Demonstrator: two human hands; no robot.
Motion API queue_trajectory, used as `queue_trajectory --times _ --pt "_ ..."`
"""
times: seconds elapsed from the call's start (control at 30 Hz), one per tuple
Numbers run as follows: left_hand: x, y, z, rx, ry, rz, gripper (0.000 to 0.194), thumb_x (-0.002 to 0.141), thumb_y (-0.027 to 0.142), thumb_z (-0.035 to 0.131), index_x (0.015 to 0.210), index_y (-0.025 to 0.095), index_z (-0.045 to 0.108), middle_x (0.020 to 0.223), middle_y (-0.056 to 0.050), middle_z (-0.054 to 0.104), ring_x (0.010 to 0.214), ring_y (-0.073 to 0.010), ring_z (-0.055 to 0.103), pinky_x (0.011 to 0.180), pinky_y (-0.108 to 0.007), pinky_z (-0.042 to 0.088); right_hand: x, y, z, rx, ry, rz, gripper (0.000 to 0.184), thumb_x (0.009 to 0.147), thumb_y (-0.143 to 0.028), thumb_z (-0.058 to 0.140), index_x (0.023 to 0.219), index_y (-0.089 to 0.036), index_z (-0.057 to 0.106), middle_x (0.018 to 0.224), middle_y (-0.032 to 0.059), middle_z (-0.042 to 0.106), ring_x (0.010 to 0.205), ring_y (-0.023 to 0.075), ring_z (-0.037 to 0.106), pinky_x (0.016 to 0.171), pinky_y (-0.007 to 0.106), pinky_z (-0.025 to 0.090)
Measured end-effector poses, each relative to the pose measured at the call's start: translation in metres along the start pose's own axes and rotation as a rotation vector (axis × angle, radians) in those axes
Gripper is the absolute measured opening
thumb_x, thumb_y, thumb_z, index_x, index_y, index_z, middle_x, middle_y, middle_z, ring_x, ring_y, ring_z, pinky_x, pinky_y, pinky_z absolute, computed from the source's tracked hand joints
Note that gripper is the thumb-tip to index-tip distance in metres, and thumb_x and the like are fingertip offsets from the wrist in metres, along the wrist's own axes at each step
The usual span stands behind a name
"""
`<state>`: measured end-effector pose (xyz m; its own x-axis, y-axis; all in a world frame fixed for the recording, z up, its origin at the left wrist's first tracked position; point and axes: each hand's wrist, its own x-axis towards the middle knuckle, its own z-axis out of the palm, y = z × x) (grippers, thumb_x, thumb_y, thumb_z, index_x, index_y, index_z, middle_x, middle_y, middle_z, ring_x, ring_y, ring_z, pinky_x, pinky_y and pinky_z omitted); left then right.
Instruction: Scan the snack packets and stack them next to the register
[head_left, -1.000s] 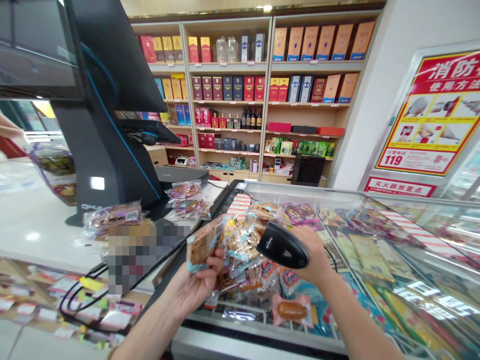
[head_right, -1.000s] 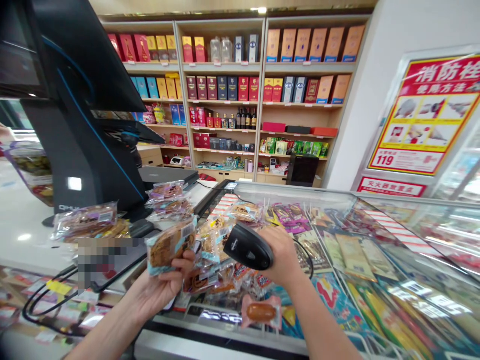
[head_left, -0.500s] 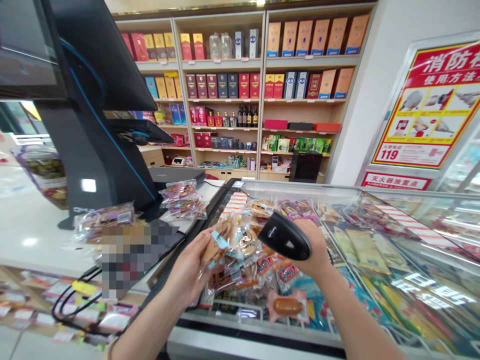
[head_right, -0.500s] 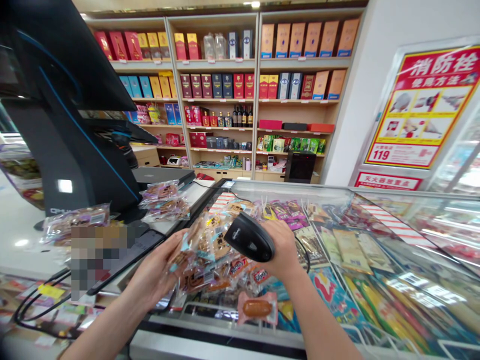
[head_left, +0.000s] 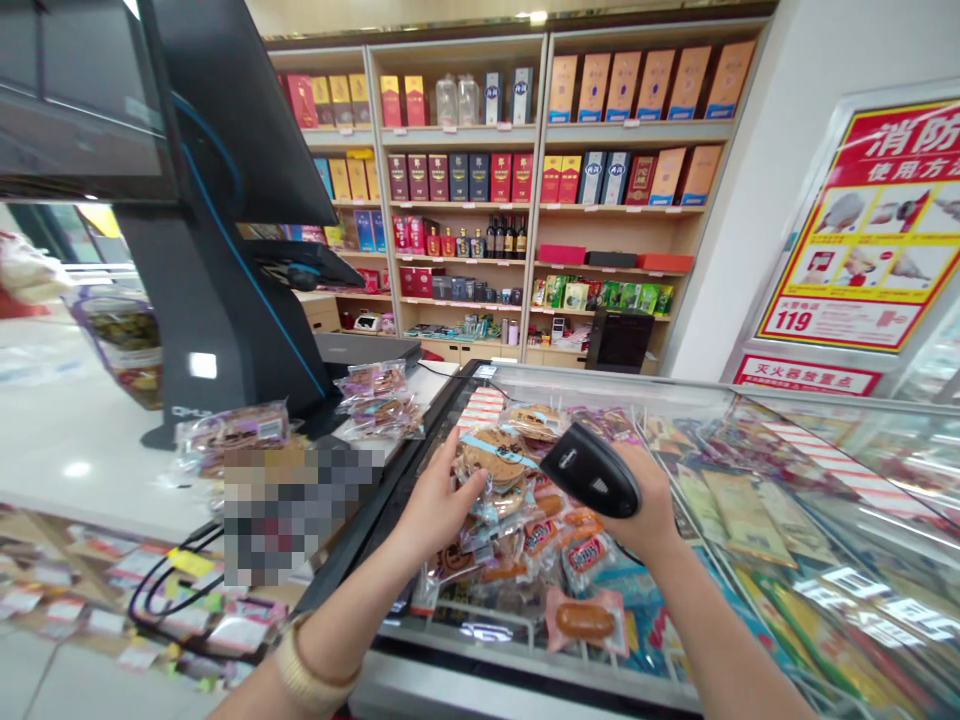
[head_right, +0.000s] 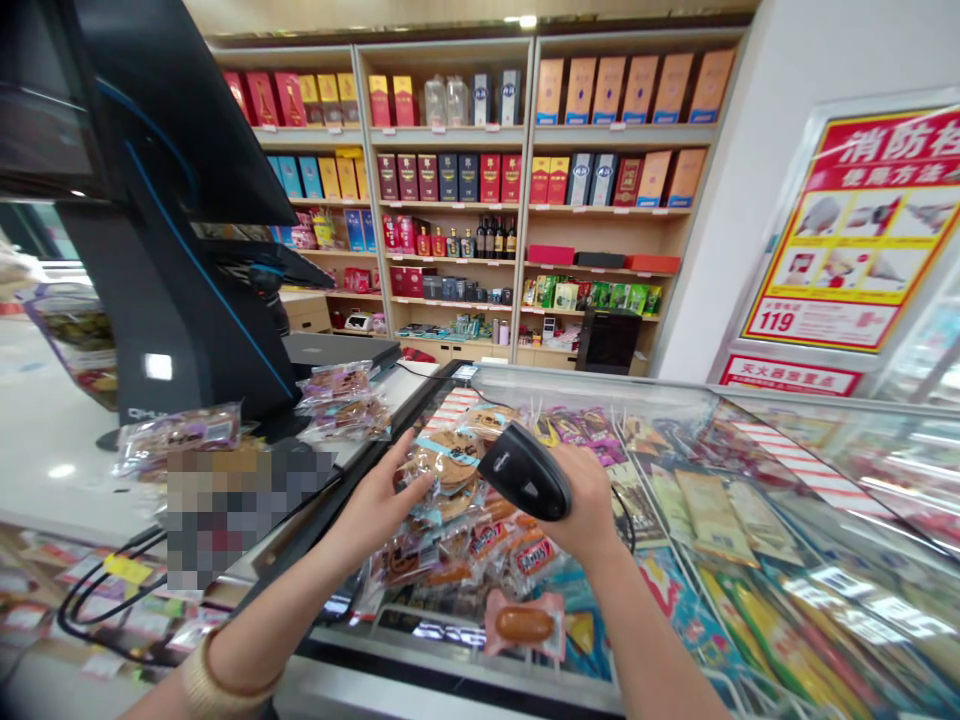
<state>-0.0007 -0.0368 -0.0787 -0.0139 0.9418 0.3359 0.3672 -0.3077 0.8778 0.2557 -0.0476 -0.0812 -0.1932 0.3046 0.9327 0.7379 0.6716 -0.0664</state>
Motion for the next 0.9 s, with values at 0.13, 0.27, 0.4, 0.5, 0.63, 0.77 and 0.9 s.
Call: queue_trajectory --times 0.13,0.27,0.4,0.5,0.63,0.77,0.9 --pt "-0.003 0.0 0.001 0.03 0.014 0.009 0.073 0.073 0.034 0.067 0.14 0.012 0.047 0.14 -0.017 0.055 0.135 -0.0295 0.046 0.114 -0.045 0.032 0.002 -0.001 -0.001 -0.004 0.008 0.007 0.021 0.083 -0.042 0.057 0.08 -0.022 0.062 0.068 0.0048 0.063 0.063 0.0221 0.062 0.056 0.034 0.047" --pt "-0.013 0.009 -0.001 -0.187 0.078 -0.066 0.084 0.074 0.03 0.069 0.148 0.015 0.034 0.131 -0.013 0.063 0.117 -0.0268 0.062 0.103 -0.041 0.047 0.001 0.0 0.0 0.014 0.014 -0.016 0.018 0.083 -0.04 0.059 0.083 -0.022 0.062 0.069 0.0045 0.064 0.063 0.0216 0.062 0.056 0.033 0.047" --pt "-0.023 0.015 -0.005 -0.389 0.198 0.011 0.087 0.077 0.027 0.067 0.153 0.022 0.024 0.144 -0.013 0.052 0.109 -0.0225 0.067 0.094 -0.035 0.054 -0.002 0.002 0.001 0.006 0.004 -0.017 0.017 0.081 -0.039 0.062 0.079 -0.022 0.062 0.07 0.0049 0.064 0.064 0.0222 0.062 0.058 0.034 0.047" --pt "-0.026 0.009 -0.01 -0.284 0.293 0.242 0.087 0.082 0.023 0.063 0.154 0.024 0.015 0.144 -0.014 0.051 0.113 -0.0216 0.065 0.098 -0.036 0.052 -0.003 0.002 0.001 -0.002 -0.002 -0.02 0.015 0.081 -0.037 0.062 0.08 -0.022 0.062 0.07 0.0048 0.064 0.064 0.0218 0.062 0.059 0.034 0.047" --pt "-0.019 -0.011 -0.015 0.182 0.134 0.68 0.044 0.088 0.011 0.051 0.129 0.026 0.057 0.12 -0.007 0.07 0.115 -0.0187 0.064 0.109 -0.04 0.044 -0.002 0.003 0.0 -0.004 0.021 -0.057 0.02 0.081 -0.04 0.062 0.086 -0.021 0.062 0.073 0.0053 0.066 0.065 0.021 0.063 0.059 0.033 0.048" --pt "-0.014 -0.023 -0.012 0.492 -0.104 0.842 0.053 0.084 -0.002 0.037 0.121 0.026 0.064 0.119 -0.004 0.071 0.127 -0.0203 0.055 0.116 -0.056 0.029 -0.003 0.006 0.001 -0.027 0.021 -0.086 0.023 0.083 -0.041 0.059 0.092 -0.02 0.064 0.073 0.0059 0.066 0.065 0.0216 0.064 0.058 0.033 0.048" --pt "-0.023 -0.021 -0.019 0.626 -0.214 0.753 0.07 0.077 -0.005 0.033 0.139 0.025 0.048 0.144 -0.006 0.053 0.142 -0.0241 0.035 0.117 -0.062 0.021 -0.009 0.011 0.002 -0.021 0.011 -0.07 0.025 0.082 -0.042 0.062 0.093 -0.02 0.064 0.076 0.0067 0.067 0.068 0.0227 0.064 0.059 0.034 0.048"
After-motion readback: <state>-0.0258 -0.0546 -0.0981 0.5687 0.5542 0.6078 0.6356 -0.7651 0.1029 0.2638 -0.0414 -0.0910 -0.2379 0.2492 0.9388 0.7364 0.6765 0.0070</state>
